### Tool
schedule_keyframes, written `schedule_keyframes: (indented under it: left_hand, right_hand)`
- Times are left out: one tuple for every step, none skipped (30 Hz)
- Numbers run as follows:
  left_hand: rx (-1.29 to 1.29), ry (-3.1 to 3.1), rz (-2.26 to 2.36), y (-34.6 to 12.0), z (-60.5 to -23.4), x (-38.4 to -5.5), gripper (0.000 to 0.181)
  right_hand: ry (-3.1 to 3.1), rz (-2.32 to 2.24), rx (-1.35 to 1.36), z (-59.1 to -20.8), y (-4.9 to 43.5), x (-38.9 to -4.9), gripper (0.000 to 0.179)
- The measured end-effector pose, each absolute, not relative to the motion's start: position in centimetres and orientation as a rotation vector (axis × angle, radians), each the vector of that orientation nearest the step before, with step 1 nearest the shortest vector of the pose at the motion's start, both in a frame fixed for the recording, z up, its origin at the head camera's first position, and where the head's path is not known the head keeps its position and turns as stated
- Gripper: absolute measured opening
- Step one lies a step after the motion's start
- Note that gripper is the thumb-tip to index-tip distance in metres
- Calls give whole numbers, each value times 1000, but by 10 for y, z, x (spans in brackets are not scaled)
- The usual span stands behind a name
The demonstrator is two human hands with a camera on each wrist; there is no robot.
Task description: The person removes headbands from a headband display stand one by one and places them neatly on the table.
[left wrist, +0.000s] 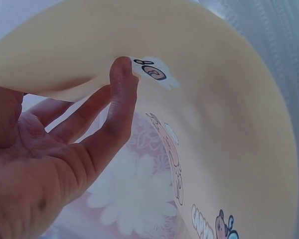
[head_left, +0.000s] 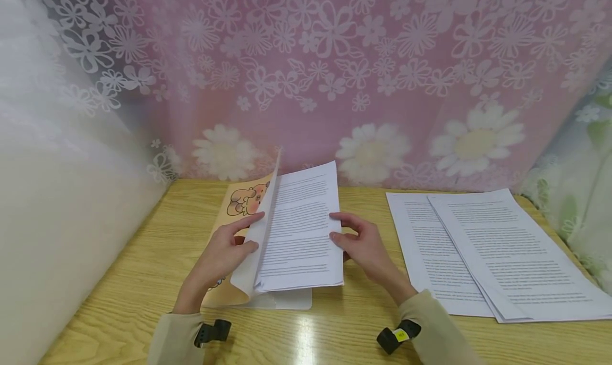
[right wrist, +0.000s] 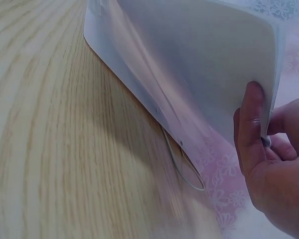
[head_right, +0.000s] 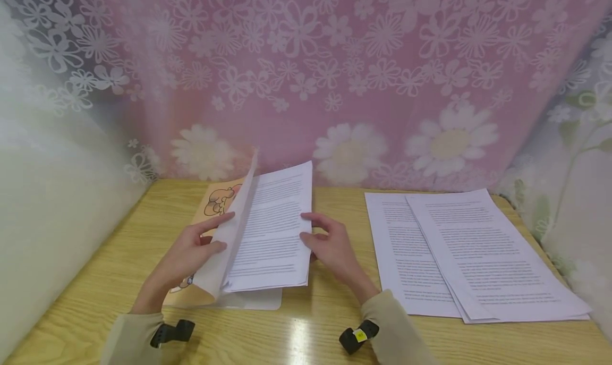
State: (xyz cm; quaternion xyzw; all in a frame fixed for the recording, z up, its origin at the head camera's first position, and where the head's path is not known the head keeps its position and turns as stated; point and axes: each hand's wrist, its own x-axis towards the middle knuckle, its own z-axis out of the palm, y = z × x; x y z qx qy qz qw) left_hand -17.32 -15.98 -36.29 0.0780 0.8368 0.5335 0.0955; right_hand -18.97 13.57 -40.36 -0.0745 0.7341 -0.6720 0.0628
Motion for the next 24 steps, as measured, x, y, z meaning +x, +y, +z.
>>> schedule_keyframes:
  left_hand:
    - [231, 2487, 1575, -160, -363, -173, 57]
    - [235, 2500, 1562, -159, -363, -173, 57]
    - [238, 2518, 1546, -159, -363, -173, 58]
    - [241, 2539, 1529, -159, -363, -173, 58]
    - [246, 2557, 1512, -159, -362, -173, 58]
    - [246, 2578, 1496, -159, -362, -173, 58]
    - [250, 2597, 1481, -158, -362, -173, 58]
    - [252, 2611, 1468, -158, -362, -173, 58]
    - [251, 2617, 1463, -158, -361, -173, 58]
    - [252, 2618, 1463, -158, -361, -173, 58]
    - [252, 2618, 1464, -158, -360, -173, 58]
    - [253, 2618, 1468, -157, -360, -173, 58]
    - [257, 2615, 1470, -157, -359, -173, 58]
    - [260, 2613, 1473, -157, -359, -173, 58]
    - [262, 2615, 1472, -157, -359, -172, 58]
    - [262, 2618, 1470, -157, -358, -172, 58]
    - [262, 2622, 1468, -156, -358, -172, 58]
    - [264, 2623, 1467, -156, -357, -172, 59]
    - [261, 2625, 1465, -156, -357, -172, 59]
    - [256, 2630, 1460, -156, -357, -172, 60]
    - [251, 2630, 1459, -156, -357, -172, 60]
    - [247, 2628, 1460, -156, -357, -172, 60]
    - [244, 2629, 1460, -156, -357, -172, 60]
    - [239, 2624, 1462, -156, -357, -172, 60]
  right_hand:
    - [2214, -2031, -224, -404, 135, -190, 43]
    - [2209, -2031, -225, -404, 134, -190, 43]
    - [2207, -2027, -227, -404, 133, -190, 43]
    - [2206, -2024, -228, -404, 131, -190, 43]
    - [2205, -2023, -231, -404, 130, -190, 43]
    - [2202, -2022, -234, -404, 129, -191, 43]
    - [2203, -2015, -237, -404, 128, -191, 43]
    - [2201, -2013, -237, -404, 127, -191, 43]
    - [2201, -2011, -236, -404, 125, -191, 43]
    - [2196, -2013, -233, -404, 124, -191, 43]
    - [2191, -2014, -230, -404, 123, -191, 43]
    - [2189, -2013, -226, -404, 122, -191, 43]
    - [2188, -2013, -221, -404, 121, -191, 43]
    - [2185, -2016, -218, -404, 120, -192, 43]
    - [2186, -2019, -216, -404, 119, -192, 42]
    - [2187, -2020, -214, -404, 118, -192, 42]
    - [2191, -2017, -216, -404, 117, -192, 42]
    - [2194, -2015, -219, -405, 116, -192, 42]
    - [2195, -2012, -223, -405, 115, -193, 42]
    - [2198, -2010, -226, -405, 114, -193, 41]
    - [2203, -2006, -228, -406, 113, -193, 41]
    - [2201, -2005, -231, -406, 113, -193, 41]
    - [2203, -2005, -234, -406, 112, -194, 41]
    - [2199, -2009, -233, -407, 111, -194, 41]
